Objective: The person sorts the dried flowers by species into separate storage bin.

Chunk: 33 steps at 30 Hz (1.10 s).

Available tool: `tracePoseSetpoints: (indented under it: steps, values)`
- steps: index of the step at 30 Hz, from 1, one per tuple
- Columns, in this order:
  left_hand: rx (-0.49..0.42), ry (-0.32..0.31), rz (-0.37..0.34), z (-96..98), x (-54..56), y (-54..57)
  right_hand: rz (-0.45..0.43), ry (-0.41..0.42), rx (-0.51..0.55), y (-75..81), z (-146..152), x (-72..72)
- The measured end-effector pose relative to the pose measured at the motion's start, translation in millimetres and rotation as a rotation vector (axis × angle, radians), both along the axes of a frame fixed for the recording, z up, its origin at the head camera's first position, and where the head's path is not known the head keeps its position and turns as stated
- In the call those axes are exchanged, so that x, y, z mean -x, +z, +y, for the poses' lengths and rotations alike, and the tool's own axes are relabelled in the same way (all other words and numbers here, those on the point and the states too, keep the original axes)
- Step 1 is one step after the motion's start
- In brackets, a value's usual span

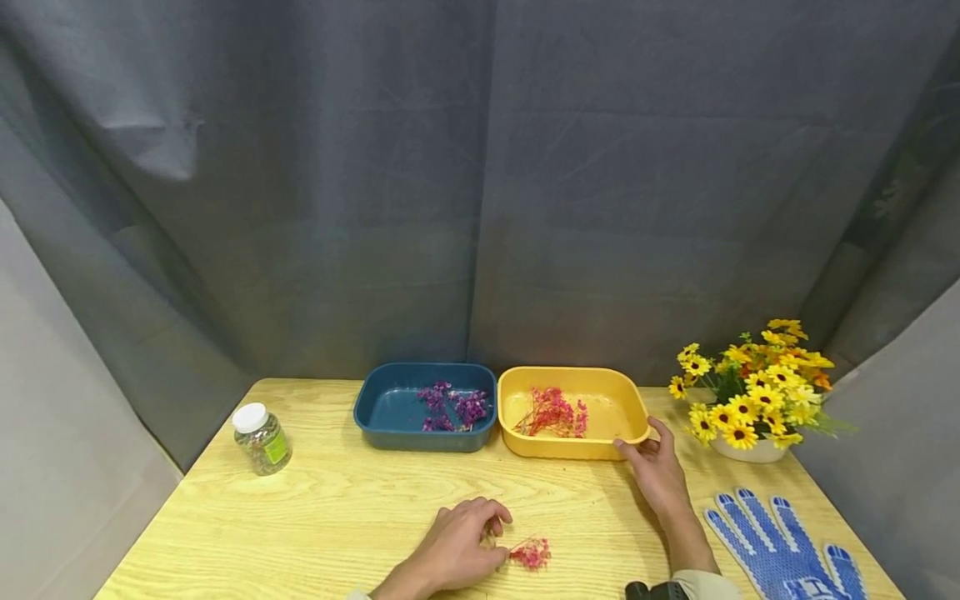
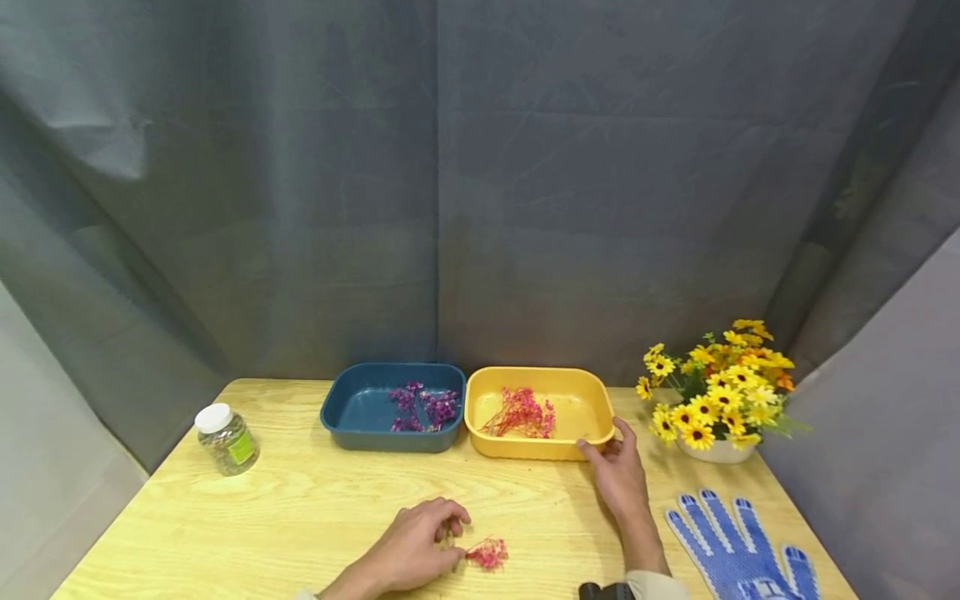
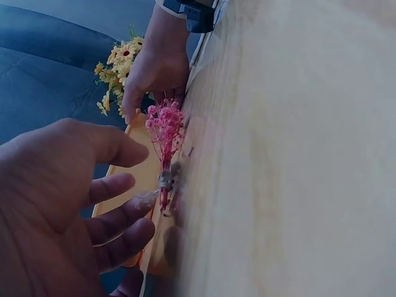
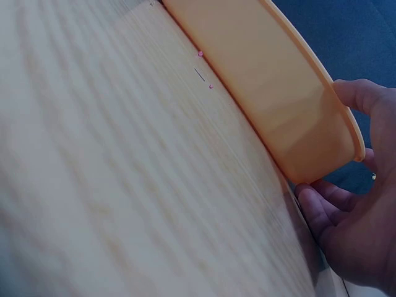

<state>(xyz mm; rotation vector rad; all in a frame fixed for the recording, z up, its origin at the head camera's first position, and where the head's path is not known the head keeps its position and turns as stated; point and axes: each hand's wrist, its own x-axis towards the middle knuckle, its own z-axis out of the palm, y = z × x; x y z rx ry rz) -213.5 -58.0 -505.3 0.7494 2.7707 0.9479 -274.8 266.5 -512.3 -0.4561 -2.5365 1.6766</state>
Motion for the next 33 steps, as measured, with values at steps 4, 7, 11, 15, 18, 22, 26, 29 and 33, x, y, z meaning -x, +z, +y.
tracePoseSetpoints:
  steps: [4, 7, 11, 15, 18, 22, 26, 29, 33]
  values:
    - [0.012, -0.036, -0.012, -1.2, -0.3, -0.9, 0.002, -0.002, 0.004, 0.7, 0.8, 0.7]
    - [0.018, -0.057, 0.01, -1.3, -1.0, -2.5, 0.003, -0.005, 0.006, 0.8, 0.5, 1.0]
    - [0.038, -0.07, 0.058, 0.6, -2.8, -3.4, 0.004, -0.007, 0.005, 0.4, 0.5, 0.9]
    - [0.058, -0.072, 0.102, 3.7, -3.6, -4.2, 0.003, -0.004, 0.007, 0.0, 0.7, 0.8]
    - [0.052, -0.058, 0.121, 5.2, -3.4, -5.6, 0.003, -0.006, 0.011, -0.7, 0.6, 1.2]
    - [0.023, -0.033, 0.151, 6.6, -1.8, -7.7, 0.004, -0.013, 0.011, -1.0, 0.8, 1.8]
    - [-0.011, -0.004, 0.21, 8.8, 0.5, -7.8, 0.003, -0.017, 0.01, -0.7, 1.3, 1.8]
    - [-0.03, 0.02, 0.265, 11.3, 2.6, -6.2, 0.0, -0.015, 0.007, -0.5, 1.4, 1.8]
    - [-0.05, 0.043, 0.307, 15.4, 6.2, -4.1, 0.0, -0.013, 0.006, -0.5, 1.0, 2.0]
